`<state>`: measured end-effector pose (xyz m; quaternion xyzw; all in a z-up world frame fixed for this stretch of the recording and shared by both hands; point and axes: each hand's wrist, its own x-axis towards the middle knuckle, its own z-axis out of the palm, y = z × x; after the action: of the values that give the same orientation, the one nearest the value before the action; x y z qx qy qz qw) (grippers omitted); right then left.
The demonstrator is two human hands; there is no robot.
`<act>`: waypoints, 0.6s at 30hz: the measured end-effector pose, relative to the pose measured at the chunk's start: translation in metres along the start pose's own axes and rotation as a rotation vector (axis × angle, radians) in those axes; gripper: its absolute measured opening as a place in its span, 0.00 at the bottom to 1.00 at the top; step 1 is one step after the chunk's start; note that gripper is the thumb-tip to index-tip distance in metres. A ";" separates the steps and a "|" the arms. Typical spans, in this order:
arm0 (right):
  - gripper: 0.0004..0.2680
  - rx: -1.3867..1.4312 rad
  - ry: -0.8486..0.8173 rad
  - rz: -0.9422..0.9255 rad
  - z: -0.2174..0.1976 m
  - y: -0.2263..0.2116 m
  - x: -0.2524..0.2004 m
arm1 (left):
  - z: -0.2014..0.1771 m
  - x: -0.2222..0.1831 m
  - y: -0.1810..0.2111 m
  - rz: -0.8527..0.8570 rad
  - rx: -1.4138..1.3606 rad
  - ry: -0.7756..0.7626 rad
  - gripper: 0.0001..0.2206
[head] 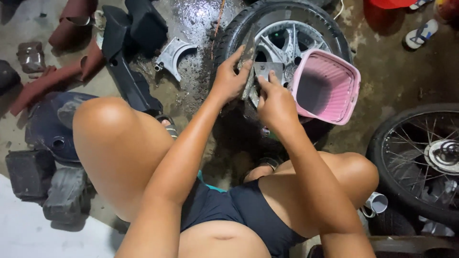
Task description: The person sits on the floor and uses a scraper to remove residue from a metal engine part. They hold the part with one hand and scrape its surface with the other, occasionally rotating the part to access different areas.
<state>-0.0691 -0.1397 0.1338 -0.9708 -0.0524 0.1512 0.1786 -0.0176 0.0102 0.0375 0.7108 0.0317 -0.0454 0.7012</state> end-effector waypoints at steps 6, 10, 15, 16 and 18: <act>0.23 -0.003 -0.035 -0.012 0.001 -0.013 -0.024 | 0.000 0.011 -0.018 0.037 -0.010 0.040 0.28; 0.22 -0.006 -0.003 -0.003 0.000 -0.004 -0.009 | 0.005 0.009 -0.019 0.083 -0.030 0.016 0.28; 0.21 0.020 -0.034 0.004 -0.006 -0.007 -0.014 | 0.001 0.007 -0.014 0.064 -0.017 -0.007 0.29; 0.23 -0.034 -0.080 0.009 -0.006 -0.013 -0.022 | -0.001 0.006 -0.016 0.068 -0.025 -0.002 0.29; 0.21 -0.033 -0.083 -0.027 0.000 -0.007 -0.032 | 0.000 0.008 -0.016 0.085 -0.014 0.008 0.28</act>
<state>-0.0995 -0.1381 0.1453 -0.9657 -0.0754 0.1880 0.1626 -0.0115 0.0105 0.0208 0.7068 0.0044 -0.0125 0.7073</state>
